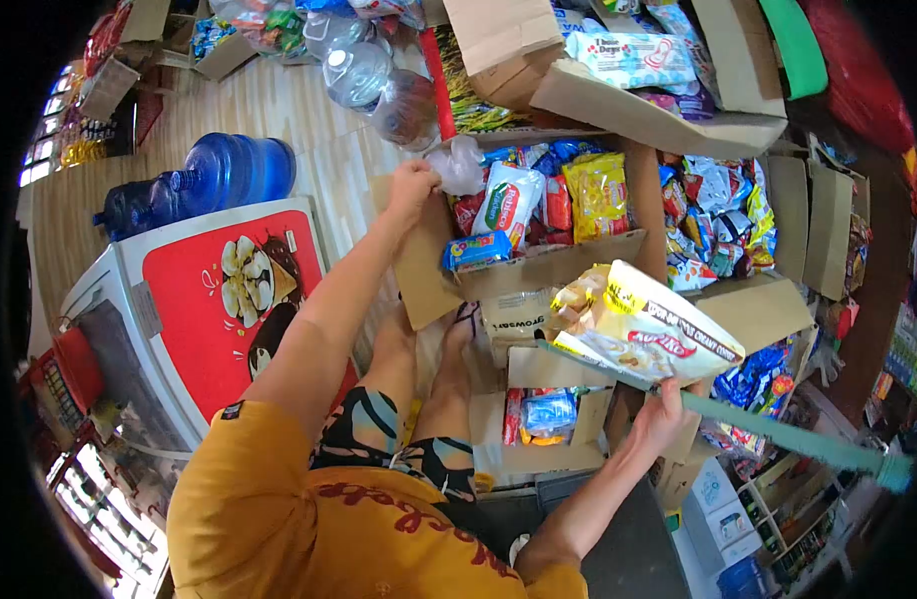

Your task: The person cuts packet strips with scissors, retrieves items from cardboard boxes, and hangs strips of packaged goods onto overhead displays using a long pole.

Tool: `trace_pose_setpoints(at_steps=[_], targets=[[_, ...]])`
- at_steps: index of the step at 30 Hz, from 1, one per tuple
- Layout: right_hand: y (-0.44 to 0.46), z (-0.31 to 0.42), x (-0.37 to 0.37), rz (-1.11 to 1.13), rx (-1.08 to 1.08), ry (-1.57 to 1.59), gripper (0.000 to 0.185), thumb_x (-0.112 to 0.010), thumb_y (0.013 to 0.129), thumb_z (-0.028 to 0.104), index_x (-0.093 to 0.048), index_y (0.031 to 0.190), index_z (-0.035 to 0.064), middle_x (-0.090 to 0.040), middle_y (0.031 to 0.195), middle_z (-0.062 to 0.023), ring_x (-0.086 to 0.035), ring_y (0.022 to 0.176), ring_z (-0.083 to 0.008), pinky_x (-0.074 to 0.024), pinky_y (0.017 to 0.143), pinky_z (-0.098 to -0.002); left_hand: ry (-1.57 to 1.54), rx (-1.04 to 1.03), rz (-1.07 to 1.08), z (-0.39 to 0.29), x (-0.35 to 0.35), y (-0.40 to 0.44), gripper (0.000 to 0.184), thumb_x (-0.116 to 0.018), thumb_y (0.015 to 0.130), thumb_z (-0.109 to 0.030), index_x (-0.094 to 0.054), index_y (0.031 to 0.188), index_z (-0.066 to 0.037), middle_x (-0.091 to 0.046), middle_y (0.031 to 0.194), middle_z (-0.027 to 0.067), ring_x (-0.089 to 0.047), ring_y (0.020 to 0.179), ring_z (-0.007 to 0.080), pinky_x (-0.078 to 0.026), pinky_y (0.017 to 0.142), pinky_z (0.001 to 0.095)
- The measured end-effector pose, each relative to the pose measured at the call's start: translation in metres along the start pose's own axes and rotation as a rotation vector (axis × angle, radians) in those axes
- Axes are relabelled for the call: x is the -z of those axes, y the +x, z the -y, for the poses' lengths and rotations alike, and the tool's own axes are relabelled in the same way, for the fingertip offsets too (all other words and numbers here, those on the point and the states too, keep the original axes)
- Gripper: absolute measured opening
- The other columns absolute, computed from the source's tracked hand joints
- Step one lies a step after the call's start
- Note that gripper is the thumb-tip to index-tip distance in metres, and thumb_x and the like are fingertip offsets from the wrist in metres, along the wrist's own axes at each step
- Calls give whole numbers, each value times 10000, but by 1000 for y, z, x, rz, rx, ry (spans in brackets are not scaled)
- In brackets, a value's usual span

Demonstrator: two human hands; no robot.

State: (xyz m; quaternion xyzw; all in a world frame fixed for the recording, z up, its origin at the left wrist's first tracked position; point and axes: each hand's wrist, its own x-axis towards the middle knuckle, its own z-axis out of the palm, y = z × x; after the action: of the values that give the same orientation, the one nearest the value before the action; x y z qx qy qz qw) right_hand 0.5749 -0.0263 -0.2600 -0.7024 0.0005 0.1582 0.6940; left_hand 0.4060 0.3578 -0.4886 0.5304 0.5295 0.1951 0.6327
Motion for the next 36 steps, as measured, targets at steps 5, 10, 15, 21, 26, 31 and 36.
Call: trace_pose_setpoints(at_steps=[5, 10, 15, 21, 26, 31, 36], targets=[[2, 0, -24, 15, 7, 20, 622, -671, 737, 109, -379, 1277, 12, -493, 1213, -95, -474, 1112, -225, -336, 978, -412, 793, -364, 146, 50, -9, 14, 292, -557, 650, -91, -644, 923, -33, -596, 1003, 220, -584, 940, 342, -470, 796, 411], [10, -4, -25, -12, 9, -25, 748, -732, 678, 151, -342, 1303, 22, -472, 1234, -115, -479, 1116, -241, -338, 989, -407, 1361, -694, 345, 64, -17, 7, 272, -531, 730, -131, -630, 968, -43, -377, 1322, 176, -414, 1168, 389, -475, 814, 410], [9, -16, -13, 3, 35, -47, 575, -651, 772, 130, -383, 1269, 22, -482, 1225, -97, -479, 1111, -232, -347, 979, -422, 1479, -681, 564, 110, -26, 9, 192, -510, 765, -123, -647, 880, -54, -565, 1105, 150, -552, 1031, 325, -508, 754, 396], [9, -10, -38, -72, 21, -82, 655, -683, 703, 136, -371, 1258, -16, -495, 1190, -125, -496, 1088, -232, -370, 960, -375, 1369, -435, 957, 75, -43, 9, 132, -564, 709, -87, -653, 803, -59, -636, 874, 141, -622, 800, 296, -513, 685, 394], [8, 9, -32, -115, 7, -26, 673, -705, 686, 154, -377, 1249, -17, -504, 1177, -122, -503, 1074, -224, -377, 950, -369, 789, -1183, 788, -100, -46, -37, 210, -603, 659, -79, -551, 841, 14, -537, 996, 158, -553, 891, 293, -470, 763, 342], [3, 26, -12, -160, -26, 22, 667, -711, 706, 165, -373, 1264, 24, -490, 1211, -100, -480, 1117, -227, -355, 973, -376, 592, -1528, 450, -241, -80, -41, 283, -587, 651, -43, -559, 921, 37, -507, 935, 169, -515, 802, 314, -457, 710, 376], [-6, 44, -13, -261, 18, 100, 626, -723, 673, 133, -426, 1192, -51, -524, 1133, -131, -516, 1046, -226, -402, 913, -358, 1260, -1286, 853, -275, -168, 5, 267, -471, 769, -195, -566, 773, 56, -561, 835, 233, -531, 828, 362, -459, 731, 399]])
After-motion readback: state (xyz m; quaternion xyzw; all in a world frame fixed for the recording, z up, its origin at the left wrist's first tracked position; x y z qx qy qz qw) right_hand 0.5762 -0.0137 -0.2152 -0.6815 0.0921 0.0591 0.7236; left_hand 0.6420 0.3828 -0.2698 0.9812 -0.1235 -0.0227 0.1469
